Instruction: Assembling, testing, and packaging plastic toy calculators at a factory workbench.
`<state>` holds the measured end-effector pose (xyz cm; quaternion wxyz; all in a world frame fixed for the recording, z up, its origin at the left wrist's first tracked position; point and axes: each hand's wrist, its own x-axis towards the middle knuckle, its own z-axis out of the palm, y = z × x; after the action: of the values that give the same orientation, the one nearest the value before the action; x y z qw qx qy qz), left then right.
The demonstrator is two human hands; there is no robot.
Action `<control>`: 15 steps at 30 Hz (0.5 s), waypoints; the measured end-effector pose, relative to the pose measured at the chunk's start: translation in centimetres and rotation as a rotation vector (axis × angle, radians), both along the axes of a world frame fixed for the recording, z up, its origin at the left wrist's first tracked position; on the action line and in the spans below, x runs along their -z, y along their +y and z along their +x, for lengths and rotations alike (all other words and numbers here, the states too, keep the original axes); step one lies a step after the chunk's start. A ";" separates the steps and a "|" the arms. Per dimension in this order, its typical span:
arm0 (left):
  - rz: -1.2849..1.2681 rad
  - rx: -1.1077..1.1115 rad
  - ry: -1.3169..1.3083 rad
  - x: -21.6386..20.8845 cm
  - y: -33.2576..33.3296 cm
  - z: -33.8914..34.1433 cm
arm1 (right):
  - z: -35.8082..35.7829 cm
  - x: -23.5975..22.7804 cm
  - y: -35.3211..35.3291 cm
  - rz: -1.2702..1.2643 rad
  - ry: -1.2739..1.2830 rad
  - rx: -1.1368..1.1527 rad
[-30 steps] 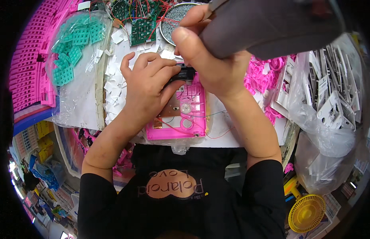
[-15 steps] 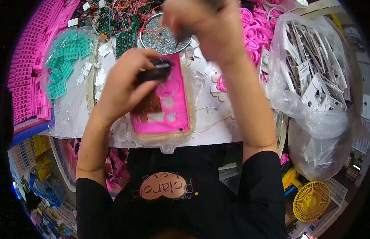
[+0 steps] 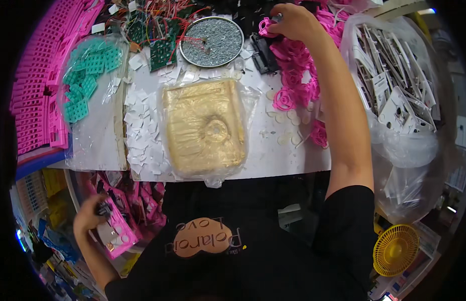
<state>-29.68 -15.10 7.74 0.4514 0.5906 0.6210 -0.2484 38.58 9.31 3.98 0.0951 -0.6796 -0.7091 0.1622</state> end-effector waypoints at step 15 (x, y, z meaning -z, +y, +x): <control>0.895 0.541 -0.858 2.4 2.5 23.1 | -9.9 -3.6 -14.7 -0.295 0.567 -0.157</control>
<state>-6.55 -12.64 5.31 0.2918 0.9017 0.2601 0.1847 28.66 -5.38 7.59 0.1764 -0.5568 -0.6735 0.4530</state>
